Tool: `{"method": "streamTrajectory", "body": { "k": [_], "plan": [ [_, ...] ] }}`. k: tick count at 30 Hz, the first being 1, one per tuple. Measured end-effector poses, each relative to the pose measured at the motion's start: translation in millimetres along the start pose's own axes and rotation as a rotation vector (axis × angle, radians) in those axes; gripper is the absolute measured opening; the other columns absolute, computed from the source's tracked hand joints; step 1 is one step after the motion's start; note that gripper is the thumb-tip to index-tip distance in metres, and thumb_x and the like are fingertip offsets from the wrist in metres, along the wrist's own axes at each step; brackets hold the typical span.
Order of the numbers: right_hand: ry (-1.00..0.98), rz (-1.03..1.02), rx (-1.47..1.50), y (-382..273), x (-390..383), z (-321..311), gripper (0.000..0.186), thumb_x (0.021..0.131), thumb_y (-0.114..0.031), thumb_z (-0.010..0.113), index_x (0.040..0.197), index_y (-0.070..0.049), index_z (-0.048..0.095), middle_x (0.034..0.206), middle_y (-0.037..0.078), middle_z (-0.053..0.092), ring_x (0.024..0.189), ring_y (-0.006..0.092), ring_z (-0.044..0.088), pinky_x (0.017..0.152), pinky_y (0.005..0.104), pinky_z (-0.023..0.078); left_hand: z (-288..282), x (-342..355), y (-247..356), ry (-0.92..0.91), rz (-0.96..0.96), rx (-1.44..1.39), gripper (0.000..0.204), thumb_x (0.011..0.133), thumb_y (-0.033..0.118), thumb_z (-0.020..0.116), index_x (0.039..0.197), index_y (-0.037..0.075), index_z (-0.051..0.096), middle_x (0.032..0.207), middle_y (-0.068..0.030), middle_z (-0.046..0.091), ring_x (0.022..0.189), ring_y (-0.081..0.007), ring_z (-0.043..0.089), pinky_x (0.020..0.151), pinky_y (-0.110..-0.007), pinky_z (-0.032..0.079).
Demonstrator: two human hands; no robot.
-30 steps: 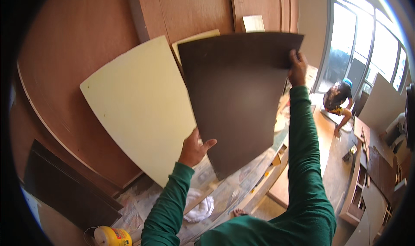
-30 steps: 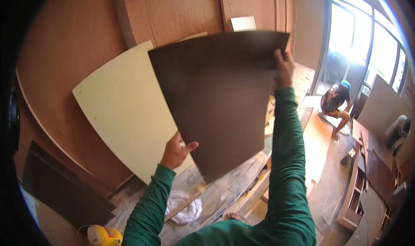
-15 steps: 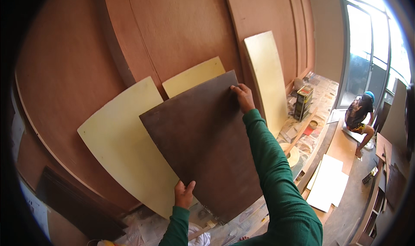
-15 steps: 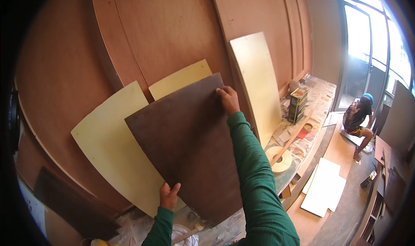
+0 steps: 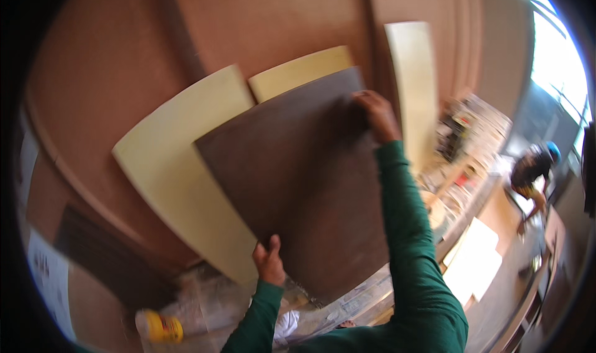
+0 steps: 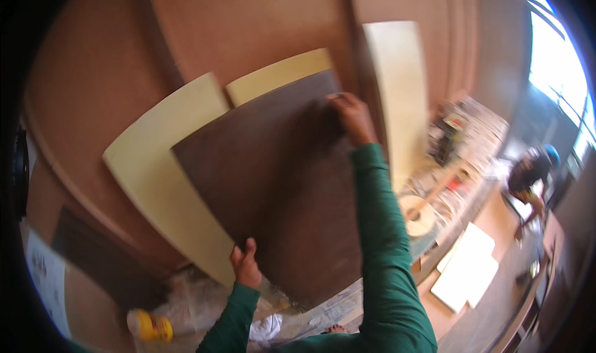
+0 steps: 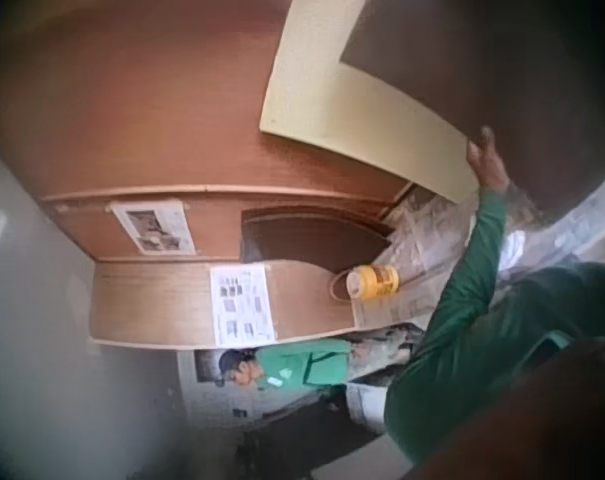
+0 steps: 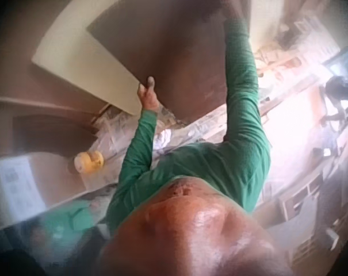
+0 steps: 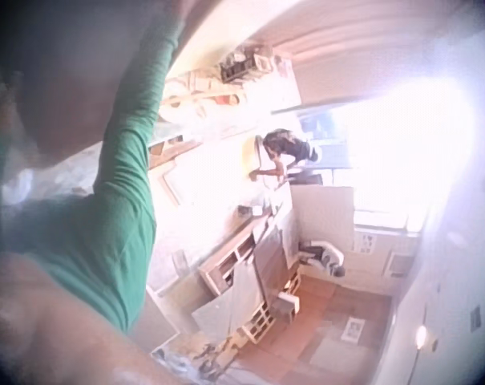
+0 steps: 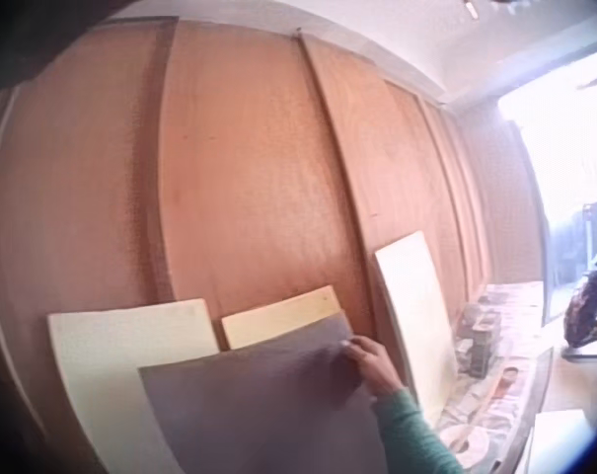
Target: The person handles large white and brown cabinet panels, wiping them with a cloth and positioning them against a wall. They also move between the interior room and a balcony to retrieve and stack additional panels.
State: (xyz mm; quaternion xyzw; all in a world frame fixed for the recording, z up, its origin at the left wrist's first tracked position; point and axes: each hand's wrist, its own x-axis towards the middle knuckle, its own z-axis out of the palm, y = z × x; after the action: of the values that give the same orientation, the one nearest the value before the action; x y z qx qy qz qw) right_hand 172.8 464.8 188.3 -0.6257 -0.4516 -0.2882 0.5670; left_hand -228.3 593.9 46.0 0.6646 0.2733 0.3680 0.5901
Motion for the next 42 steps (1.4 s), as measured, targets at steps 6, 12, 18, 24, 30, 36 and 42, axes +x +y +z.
{"method": "streamTrajectory", "body": {
  "k": [6, 12, 18, 24, 30, 36, 42],
  "plan": [
    [-0.230, 0.392, 0.631, -4.7, -2.3, -92.9, 0.053, 0.103, -0.029, 0.042, 0.151, -0.008, 0.041, 0.146, 0.006, 0.052, 0.119, 0.0154, 0.055, 0.102, 0.0296, 0.044, -32.4, -8.5, 71.6, 0.213, 0.440, -0.031, 0.031, 0.098, 0.028, 0.065, 0.112, 0.001, 0.065, 0.101, -0.0043, 0.070, 0.092, -0.0134, 0.062, 0.085, -0.031, 0.050],
    [-0.145, 0.294, 0.726, -104.6, 22.0, -53.4, 0.054, 0.107, -0.046, 0.041, 0.144, -0.008, 0.052, 0.124, 0.005, 0.065, 0.098, 0.0097, 0.057, 0.092, 0.0262, 0.043, -184.5, -50.5, 173.4, 0.456, 0.494, -0.240, 0.024, 0.098, 0.028, 0.068, 0.106, 0.006, 0.064, 0.104, 0.0017, 0.065, 0.095, -0.0065, 0.056, 0.087, -0.026, 0.047],
    [-0.162, 0.035, 0.478, -265.7, 12.1, 63.7, 0.047, 0.105, -0.038, 0.051, 0.139, -0.006, 0.058, 0.122, 0.007, 0.065, 0.099, 0.0120, 0.058, 0.090, 0.0259, 0.044, -377.8, -135.4, 227.4, 1.022, 0.755, -0.061, 0.051, 0.097, 0.036, 0.068, 0.130, 0.001, 0.054, 0.127, -0.0059, 0.058, 0.117, -0.0173, 0.055, 0.102, -0.034, 0.046],
    [-0.414, -0.119, 0.546, -454.9, -27.1, 240.9, 0.046, 0.102, -0.032, 0.056, 0.134, 0.000, 0.059, 0.127, 0.011, 0.065, 0.109, 0.0186, 0.063, 0.091, 0.0316, 0.049, -533.4, -246.8, 268.3, 1.190, 1.025, 0.108, 0.061, 0.096, 0.029, 0.069, 0.145, 0.003, 0.044, 0.139, -0.0091, 0.054, 0.123, -0.0220, 0.054, 0.105, -0.038, 0.046],
    [-0.506, -0.178, 0.940, -618.8, -64.7, 368.5, 0.064, 0.094, -0.036, 0.070, 0.141, 0.003, 0.049, 0.135, 0.022, 0.058, 0.121, 0.0285, 0.059, 0.101, 0.0366, 0.048, -686.3, -220.4, 297.9, 1.137, 1.190, 0.152, 0.064, 0.093, 0.033, 0.073, 0.142, 0.003, 0.046, 0.134, -0.0089, 0.056, 0.117, -0.0219, 0.058, 0.098, -0.035, 0.051],
    [-0.593, -0.229, 0.749, -689.3, -88.9, 455.2, 0.083, 0.085, -0.046, 0.078, 0.143, 0.003, 0.046, 0.137, 0.027, 0.054, 0.120, 0.0312, 0.060, 0.099, 0.0392, 0.049, -798.6, -193.4, 318.3, 1.110, 1.308, 0.430, 0.064, 0.091, 0.037, 0.075, 0.136, -0.003, 0.052, 0.127, -0.0106, 0.061, 0.114, -0.0215, 0.058, 0.092, -0.033, 0.051],
    [-0.622, 0.011, 0.590, -642.6, -99.8, 507.2, 0.072, 0.089, -0.040, 0.075, 0.137, 0.008, 0.051, 0.129, 0.026, 0.060, 0.115, 0.0305, 0.063, 0.094, 0.0377, 0.052, -831.2, -183.4, 259.9, 1.294, 1.075, 0.642, 0.057, 0.095, 0.030, 0.071, 0.137, -0.005, 0.052, 0.137, -0.0133, 0.057, 0.121, -0.0210, 0.054, 0.104, -0.033, 0.042]
  ]
}}
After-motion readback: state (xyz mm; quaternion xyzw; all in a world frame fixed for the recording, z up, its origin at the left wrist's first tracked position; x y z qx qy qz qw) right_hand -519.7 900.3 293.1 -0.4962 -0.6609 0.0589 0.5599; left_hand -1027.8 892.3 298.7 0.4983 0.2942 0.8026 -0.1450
